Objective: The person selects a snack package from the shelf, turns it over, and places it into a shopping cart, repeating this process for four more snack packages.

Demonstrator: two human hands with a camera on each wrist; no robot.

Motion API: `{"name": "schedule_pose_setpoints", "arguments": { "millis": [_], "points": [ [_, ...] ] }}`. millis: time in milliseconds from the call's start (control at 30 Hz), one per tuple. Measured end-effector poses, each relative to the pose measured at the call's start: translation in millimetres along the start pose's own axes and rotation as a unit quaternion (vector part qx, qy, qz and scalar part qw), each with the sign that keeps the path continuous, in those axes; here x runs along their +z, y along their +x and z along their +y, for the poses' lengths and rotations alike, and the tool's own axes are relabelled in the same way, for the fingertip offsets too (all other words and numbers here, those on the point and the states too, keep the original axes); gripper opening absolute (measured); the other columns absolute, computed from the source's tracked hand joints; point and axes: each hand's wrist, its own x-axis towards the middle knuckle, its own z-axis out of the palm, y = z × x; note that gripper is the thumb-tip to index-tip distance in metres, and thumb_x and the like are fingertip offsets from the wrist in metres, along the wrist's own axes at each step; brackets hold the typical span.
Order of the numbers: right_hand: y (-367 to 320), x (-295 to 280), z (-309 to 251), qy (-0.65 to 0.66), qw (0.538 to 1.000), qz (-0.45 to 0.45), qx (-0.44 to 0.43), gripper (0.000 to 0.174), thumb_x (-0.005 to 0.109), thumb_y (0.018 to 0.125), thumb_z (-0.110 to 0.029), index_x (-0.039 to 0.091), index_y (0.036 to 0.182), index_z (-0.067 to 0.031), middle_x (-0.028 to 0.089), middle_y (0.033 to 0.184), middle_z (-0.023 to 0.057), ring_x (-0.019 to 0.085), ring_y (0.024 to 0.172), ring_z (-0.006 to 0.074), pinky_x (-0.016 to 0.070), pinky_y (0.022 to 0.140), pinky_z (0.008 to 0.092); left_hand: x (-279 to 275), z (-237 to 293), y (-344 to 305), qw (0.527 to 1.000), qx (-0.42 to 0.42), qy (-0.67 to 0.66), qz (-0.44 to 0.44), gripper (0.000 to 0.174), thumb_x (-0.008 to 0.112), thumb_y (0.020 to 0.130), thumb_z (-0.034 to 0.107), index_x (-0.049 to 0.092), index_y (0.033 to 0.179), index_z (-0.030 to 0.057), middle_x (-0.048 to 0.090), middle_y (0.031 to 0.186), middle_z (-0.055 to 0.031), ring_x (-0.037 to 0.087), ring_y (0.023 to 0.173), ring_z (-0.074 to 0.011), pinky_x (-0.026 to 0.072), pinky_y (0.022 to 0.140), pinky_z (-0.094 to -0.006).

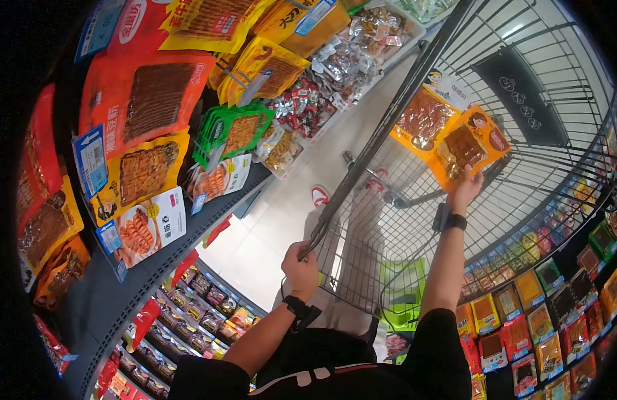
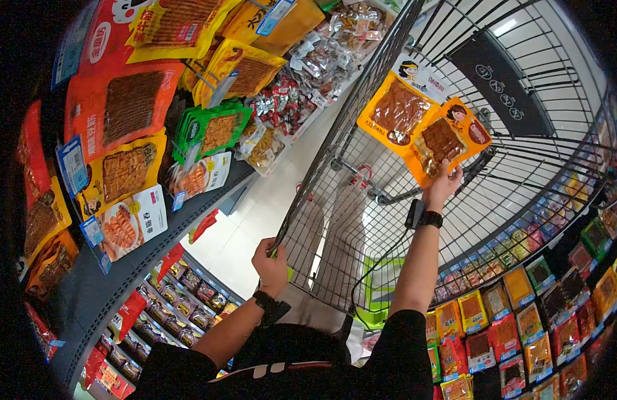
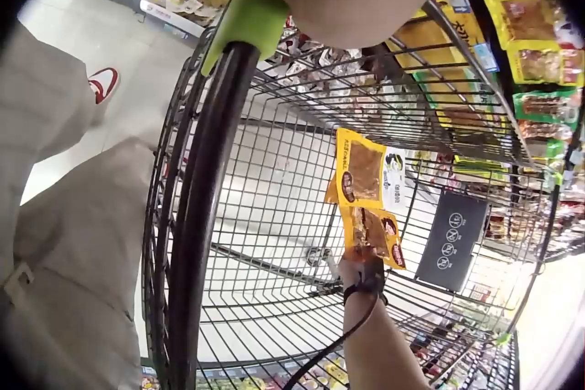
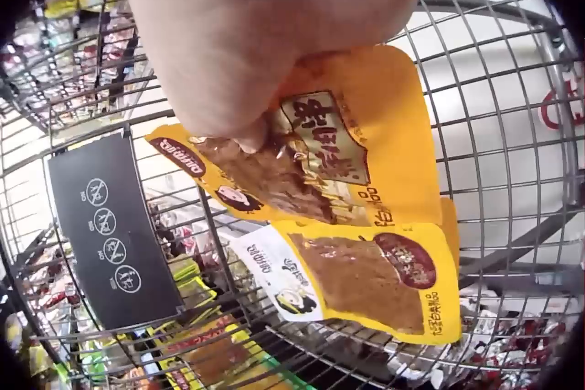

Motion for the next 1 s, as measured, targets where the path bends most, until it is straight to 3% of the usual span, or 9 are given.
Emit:
{"name": "schedule_pose_setpoints", "arguments": {
  "millis": [200, 400, 567, 667, 833, 900, 933, 967, 1000],
  "points": [
    [-20, -5, 7, 0.012, 1.000, 0.021, 0.003, 0.040, 0.069, 0.097, -0.011, 0.046, 0.129, -0.0018, 0.064, 0.119, 0.0115, 0.063, 0.106, 0.0222, 0.0534, 0.091, 0.0376, -7, 4, 9, 1.000, -0.022, -0.018, -0.001, 0.013, 0.071, 0.087, 0.005, 0.068, 0.097, -0.0018, 0.071, 0.085, -0.0129, 0.068, 0.077, -0.0234, 0.0535, 0.073, -0.0342],
    [-43, 2, -6, 0.019, 1.000, 0.015, 0.013, 0.037, 0.066, 0.099, -0.012, 0.047, 0.129, -0.0015, 0.064, 0.120, 0.0116, 0.063, 0.105, 0.0219, 0.0525, 0.092, 0.0378, -6, -17, 24, 1.000, 0.002, -0.015, 0.006, 0.020, 0.070, 0.082, 0.002, 0.071, 0.102, 0.0031, 0.072, 0.089, -0.0142, 0.072, 0.081, -0.0269, 0.0552, 0.074, -0.0347],
    [-15, -16, 25, -0.163, 0.979, -0.112, -0.047, 0.033, 0.062, 0.101, -0.012, 0.047, 0.129, -0.0027, 0.064, 0.119, 0.0114, 0.063, 0.105, 0.0213, 0.0528, 0.089, 0.0361, -10, -8, 30, 1.000, 0.003, -0.004, 0.002, 0.021, 0.070, 0.081, 0.001, 0.071, 0.102, 0.0035, 0.073, 0.091, -0.0136, 0.073, 0.083, -0.0269, 0.0556, 0.075, -0.0347],
    [2, 11, 34, -0.122, 0.981, -0.143, -0.038, 0.035, 0.063, 0.100, -0.013, 0.048, 0.130, -0.0028, 0.065, 0.118, 0.0109, 0.065, 0.104, 0.0207, 0.0533, 0.088, 0.0344, -11, 0, 30, 1.000, 0.000, -0.004, -0.001, 0.021, 0.070, 0.081, 0.001, 0.071, 0.102, 0.0028, 0.073, 0.091, -0.0130, 0.073, 0.082, -0.0257, 0.0558, 0.074, -0.0341],
    [39, 61, 38, -0.046, 0.968, -0.211, 0.125, 0.041, 0.068, 0.099, -0.019, 0.051, 0.130, -0.0001, 0.065, 0.120, 0.0101, 0.066, 0.104, 0.0187, 0.0528, 0.090, 0.0326, -9, -1, 31, 1.000, 0.012, -0.018, 0.000, 0.018, 0.071, 0.083, 0.001, 0.071, 0.101, 0.0007, 0.073, 0.091, -0.0123, 0.073, 0.081, -0.0221, 0.0551, 0.071, -0.0320],
    [54, 79, 42, -0.144, 0.964, -0.211, 0.075, 0.032, 0.071, 0.097, -0.022, 0.060, 0.118, -0.0003, 0.066, 0.119, 0.0107, 0.064, 0.107, 0.0193, 0.0515, 0.092, 0.0337, -12, 3, 33, 1.000, 0.011, -0.005, -0.005, 0.018, 0.071, 0.084, 0.002, 0.071, 0.101, -0.0001, 0.073, 0.090, -0.0120, 0.073, 0.080, -0.0210, 0.0547, 0.070, -0.0312],
    [70, 84, 55, -0.291, 0.941, -0.152, -0.080, 0.030, 0.073, 0.095, -0.023, 0.063, 0.112, -0.0003, 0.066, 0.122, 0.0121, 0.063, 0.110, 0.0203, 0.0501, 0.095, 0.0339, -13, 2, 33, 1.000, 0.014, -0.007, -0.005, 0.018, 0.071, 0.084, 0.001, 0.071, 0.102, -0.0001, 0.073, 0.090, -0.0115, 0.072, 0.080, -0.0203, 0.0544, 0.069, -0.0305],
    [84, 87, 68, -0.425, 0.871, -0.085, -0.229, 0.028, 0.075, 0.093, -0.024, 0.066, 0.106, -0.0002, 0.066, 0.124, 0.0135, 0.062, 0.113, 0.0214, 0.0488, 0.097, 0.0340, -11, 2, 33, 1.000, 0.008, -0.014, 0.000, 0.015, 0.072, 0.086, 0.003, 0.070, 0.100, -0.0014, 0.072, 0.087, -0.0112, 0.070, 0.078, -0.0188, 0.0536, 0.070, -0.0304],
    [83, 103, 56, -0.346, 0.911, -0.083, -0.208, 0.030, 0.078, 0.090, -0.024, 0.066, 0.101, 0.0012, 0.064, 0.130, 0.0168, 0.060, 0.120, 0.0245, 0.0452, 0.102, 0.0334, -10, 3, 33, 1.000, 0.003, -0.020, 0.003, 0.014, 0.073, 0.088, 0.006, 0.069, 0.098, -0.0026, 0.071, 0.085, -0.0108, 0.068, 0.077, -0.0173, 0.0529, 0.070, -0.0303]
  ]
}}
